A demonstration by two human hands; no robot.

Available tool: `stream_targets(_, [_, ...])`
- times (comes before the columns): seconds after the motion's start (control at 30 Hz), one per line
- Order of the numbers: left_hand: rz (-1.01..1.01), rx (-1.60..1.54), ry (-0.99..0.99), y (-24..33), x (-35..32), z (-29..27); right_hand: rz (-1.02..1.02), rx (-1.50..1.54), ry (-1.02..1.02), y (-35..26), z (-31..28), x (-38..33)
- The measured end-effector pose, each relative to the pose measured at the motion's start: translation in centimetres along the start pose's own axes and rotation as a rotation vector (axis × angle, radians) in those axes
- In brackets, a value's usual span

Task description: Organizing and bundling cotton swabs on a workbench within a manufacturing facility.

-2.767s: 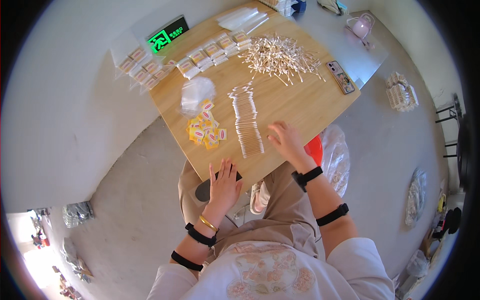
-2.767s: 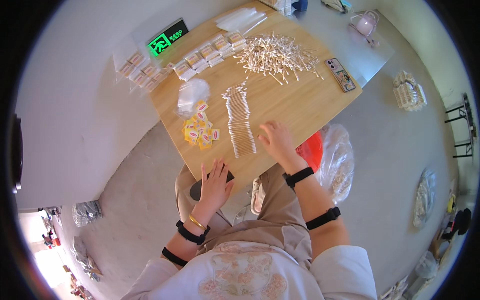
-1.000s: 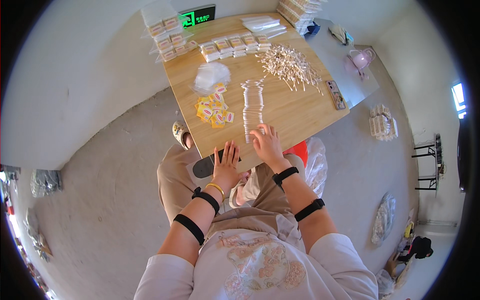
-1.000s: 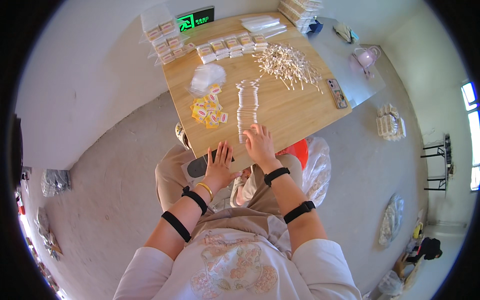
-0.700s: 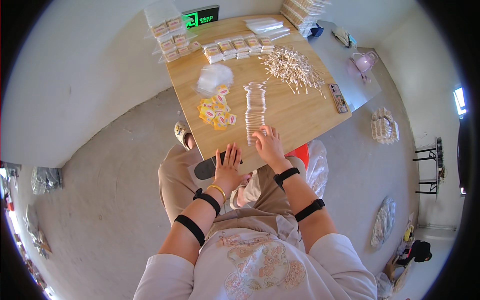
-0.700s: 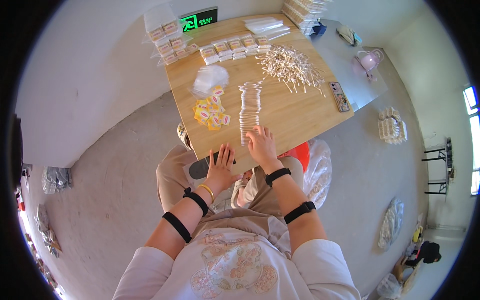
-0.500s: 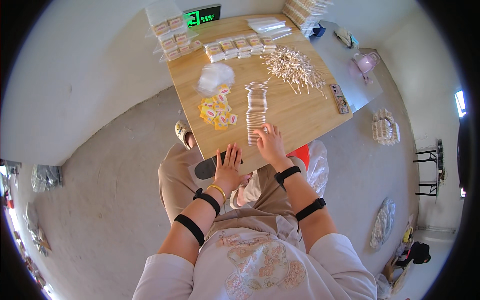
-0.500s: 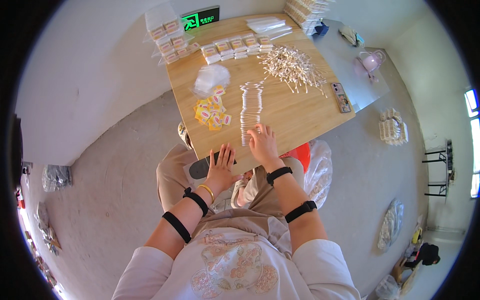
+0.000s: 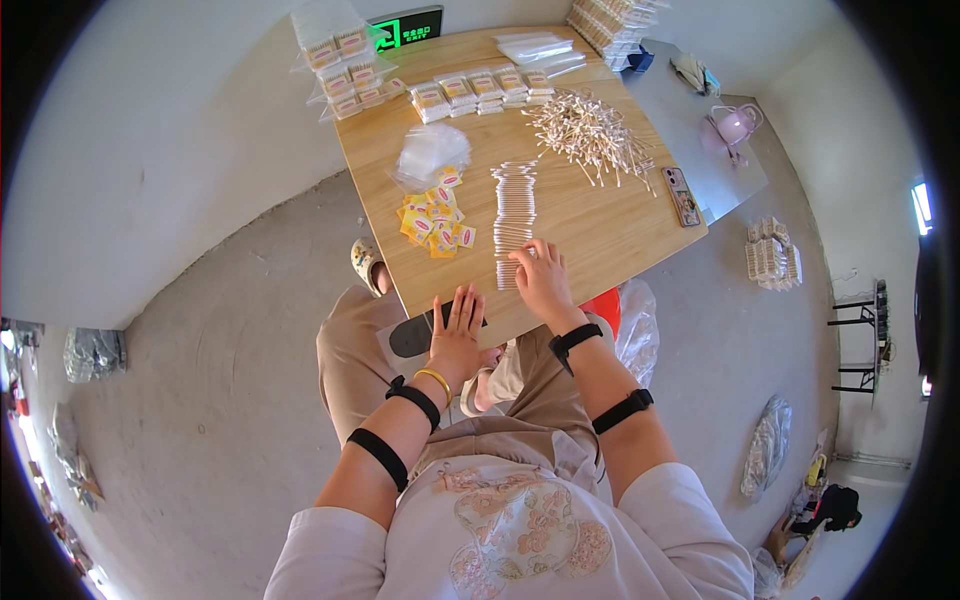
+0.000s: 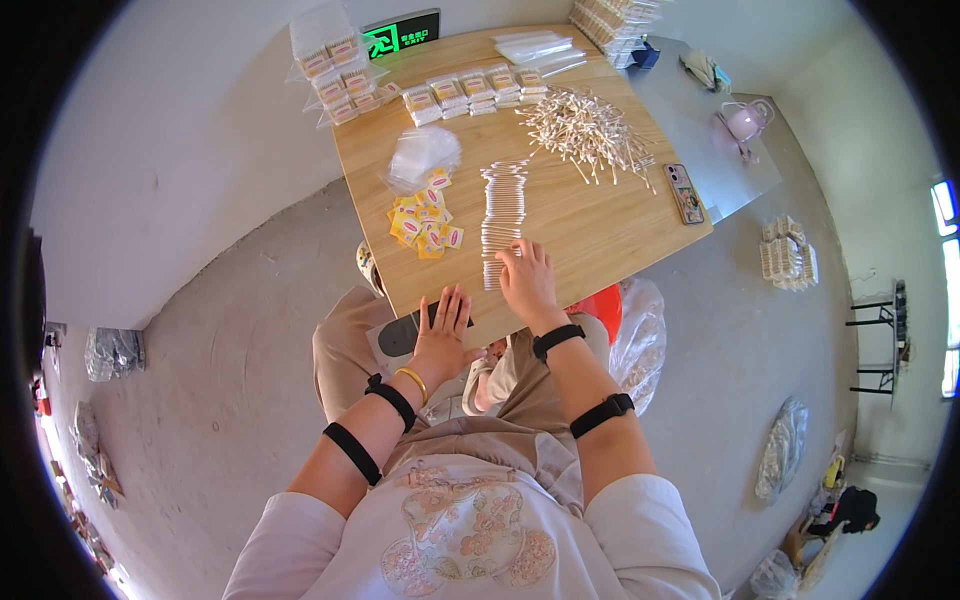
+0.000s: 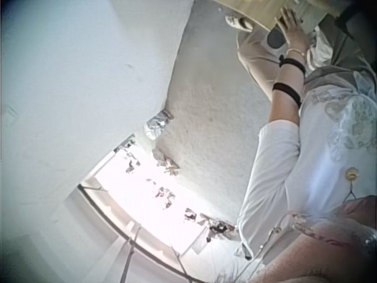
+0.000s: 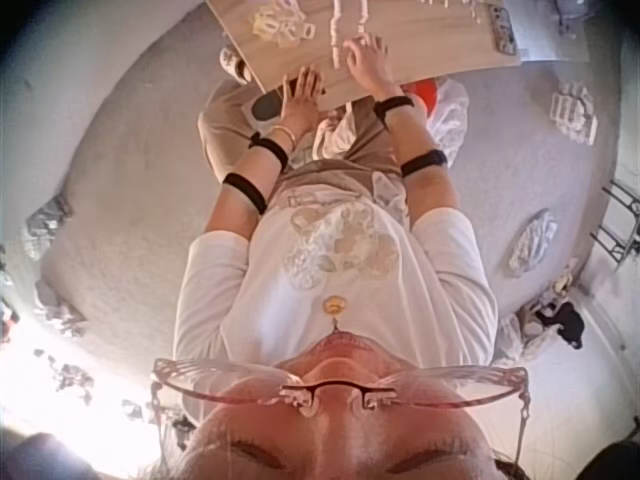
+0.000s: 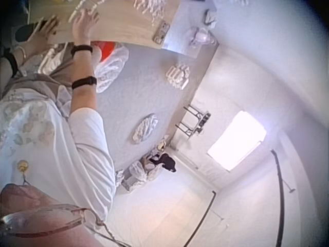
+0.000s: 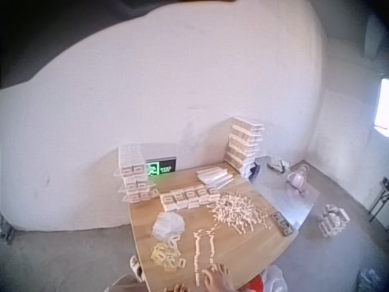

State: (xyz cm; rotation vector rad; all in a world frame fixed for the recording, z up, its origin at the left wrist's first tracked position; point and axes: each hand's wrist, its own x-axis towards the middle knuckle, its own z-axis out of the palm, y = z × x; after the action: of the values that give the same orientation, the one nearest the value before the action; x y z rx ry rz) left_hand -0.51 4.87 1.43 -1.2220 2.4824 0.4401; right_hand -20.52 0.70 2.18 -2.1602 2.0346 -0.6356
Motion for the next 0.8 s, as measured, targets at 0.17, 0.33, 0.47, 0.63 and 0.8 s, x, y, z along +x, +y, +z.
stream_targets(0.17, [0.019, -0.029, 0.007, 0.3, 0.7, 0.3, 0.014, -0.024, -0.02, 0.6, 0.0, 0.3])
stream_targets(0.33, [-0.001, -0.019, 0.03, -0.6, 0.8, -0.8, 0.0, -0.015, -0.009, 0.7, 0.5, 1.8])
stream_targets(0.47, [-0.06, -0.012, 0.088, -3.2, -0.9, 0.6, -0.135, 0.048, 0.091, -1.4, 3.1, 3.7])
stream_targets(0.63, [0.102, 0.051, 0.187, 0.5, 1.4, 1.7, -0.196, 0.093, 0.223, 5.9, 4.6, 2.3])
stream_targets(0.8, [0.044, -0.176, 0.138, 0.7, 0.4, 0.6, -0.015, -0.047, -0.032, 3.8, 1.8, 1.3])
